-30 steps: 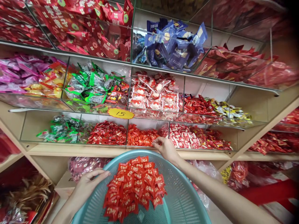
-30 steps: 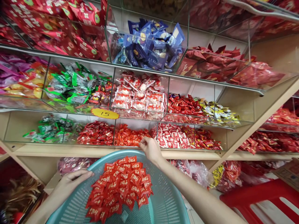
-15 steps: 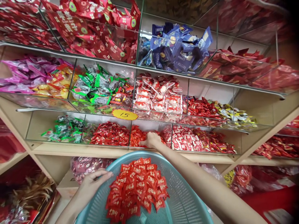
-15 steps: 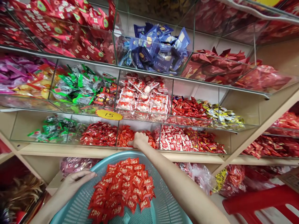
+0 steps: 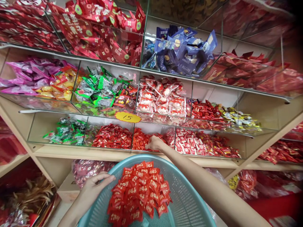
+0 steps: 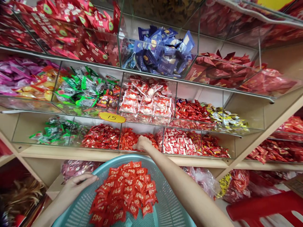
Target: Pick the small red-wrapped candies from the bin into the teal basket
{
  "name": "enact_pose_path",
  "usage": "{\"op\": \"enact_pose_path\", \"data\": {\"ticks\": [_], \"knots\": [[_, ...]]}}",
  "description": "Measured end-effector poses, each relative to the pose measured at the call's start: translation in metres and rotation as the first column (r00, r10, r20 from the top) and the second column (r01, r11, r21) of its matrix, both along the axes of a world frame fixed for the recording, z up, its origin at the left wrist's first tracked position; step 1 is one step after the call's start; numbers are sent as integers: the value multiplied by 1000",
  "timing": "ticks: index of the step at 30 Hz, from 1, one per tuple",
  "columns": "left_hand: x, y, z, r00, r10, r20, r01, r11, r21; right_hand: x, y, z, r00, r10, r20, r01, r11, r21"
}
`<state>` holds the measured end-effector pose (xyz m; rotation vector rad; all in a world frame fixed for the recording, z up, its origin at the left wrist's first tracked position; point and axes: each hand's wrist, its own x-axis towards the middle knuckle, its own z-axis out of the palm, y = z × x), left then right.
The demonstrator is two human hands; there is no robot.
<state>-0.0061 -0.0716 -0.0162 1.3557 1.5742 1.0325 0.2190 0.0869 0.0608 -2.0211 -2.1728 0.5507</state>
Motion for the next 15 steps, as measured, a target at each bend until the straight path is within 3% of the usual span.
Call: {"op": "enact_pose_path", "data": {"ticks": [7, 15], "knots": [[-2, 2, -8, 997, -14, 81, 13, 1000, 17, 15, 8, -6, 968, 52, -247, -68, 996, -57], [-2, 1, -5, 997, -8, 73, 8, 1000, -6, 24, 11, 3, 902, 7, -433, -101, 976, -194]]}}
